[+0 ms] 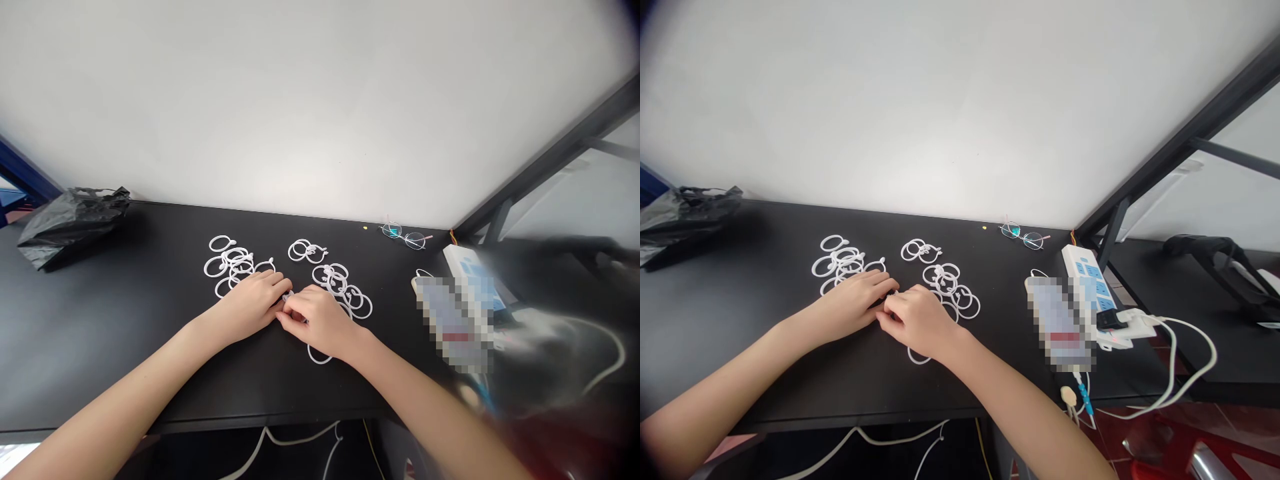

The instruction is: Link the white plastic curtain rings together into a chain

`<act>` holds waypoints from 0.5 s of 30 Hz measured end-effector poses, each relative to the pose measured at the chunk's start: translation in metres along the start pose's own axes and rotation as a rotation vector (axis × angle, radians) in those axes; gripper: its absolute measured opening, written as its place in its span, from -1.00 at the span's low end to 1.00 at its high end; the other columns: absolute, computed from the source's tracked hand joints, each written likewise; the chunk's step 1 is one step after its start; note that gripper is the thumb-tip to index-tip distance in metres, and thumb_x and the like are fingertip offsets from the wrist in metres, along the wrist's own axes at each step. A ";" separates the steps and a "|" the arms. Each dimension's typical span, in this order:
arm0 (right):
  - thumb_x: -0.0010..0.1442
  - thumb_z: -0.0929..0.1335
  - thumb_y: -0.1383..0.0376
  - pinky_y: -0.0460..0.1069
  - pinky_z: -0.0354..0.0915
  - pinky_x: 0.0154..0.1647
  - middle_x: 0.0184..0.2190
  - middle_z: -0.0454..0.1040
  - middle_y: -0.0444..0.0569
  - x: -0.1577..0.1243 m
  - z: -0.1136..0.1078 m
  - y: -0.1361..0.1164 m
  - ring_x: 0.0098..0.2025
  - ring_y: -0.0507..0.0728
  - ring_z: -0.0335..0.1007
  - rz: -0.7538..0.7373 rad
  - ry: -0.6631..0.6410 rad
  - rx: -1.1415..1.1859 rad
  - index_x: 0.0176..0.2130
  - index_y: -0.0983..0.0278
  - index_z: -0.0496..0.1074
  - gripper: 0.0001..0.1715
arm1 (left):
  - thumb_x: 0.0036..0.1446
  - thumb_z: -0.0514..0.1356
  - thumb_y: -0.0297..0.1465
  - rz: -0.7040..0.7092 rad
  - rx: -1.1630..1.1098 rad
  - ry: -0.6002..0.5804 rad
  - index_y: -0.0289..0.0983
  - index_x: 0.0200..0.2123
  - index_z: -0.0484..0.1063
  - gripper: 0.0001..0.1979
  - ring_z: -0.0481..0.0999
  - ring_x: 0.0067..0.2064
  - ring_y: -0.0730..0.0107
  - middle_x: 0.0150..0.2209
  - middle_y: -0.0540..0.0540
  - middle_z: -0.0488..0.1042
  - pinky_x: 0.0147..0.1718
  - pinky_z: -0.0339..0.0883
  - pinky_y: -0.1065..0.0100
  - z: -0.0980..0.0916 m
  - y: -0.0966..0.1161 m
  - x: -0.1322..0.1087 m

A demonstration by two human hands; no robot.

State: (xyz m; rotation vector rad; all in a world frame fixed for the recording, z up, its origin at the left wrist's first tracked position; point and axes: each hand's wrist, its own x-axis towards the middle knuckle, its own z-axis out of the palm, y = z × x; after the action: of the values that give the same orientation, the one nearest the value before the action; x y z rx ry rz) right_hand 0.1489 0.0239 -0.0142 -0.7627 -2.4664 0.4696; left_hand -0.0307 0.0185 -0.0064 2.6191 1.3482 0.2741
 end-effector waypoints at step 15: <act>0.22 0.33 0.39 -0.08 0.20 -0.32 -0.63 0.34 -0.21 0.000 0.000 0.001 -0.54 -0.01 0.20 0.002 -0.012 -0.006 -0.54 0.26 0.24 -0.68 | 0.17 -0.02 -0.56 -0.012 -0.007 -0.015 -0.29 -0.28 0.35 -0.82 0.39 -0.30 0.25 -0.33 -0.10 0.42 -0.30 0.28 0.24 0.000 0.000 0.001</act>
State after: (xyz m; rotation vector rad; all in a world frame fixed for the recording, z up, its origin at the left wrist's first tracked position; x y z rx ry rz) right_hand 0.1490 0.0245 -0.0144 -0.7668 -2.4801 0.4687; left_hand -0.0299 0.0194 -0.0061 2.6010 1.3556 0.2566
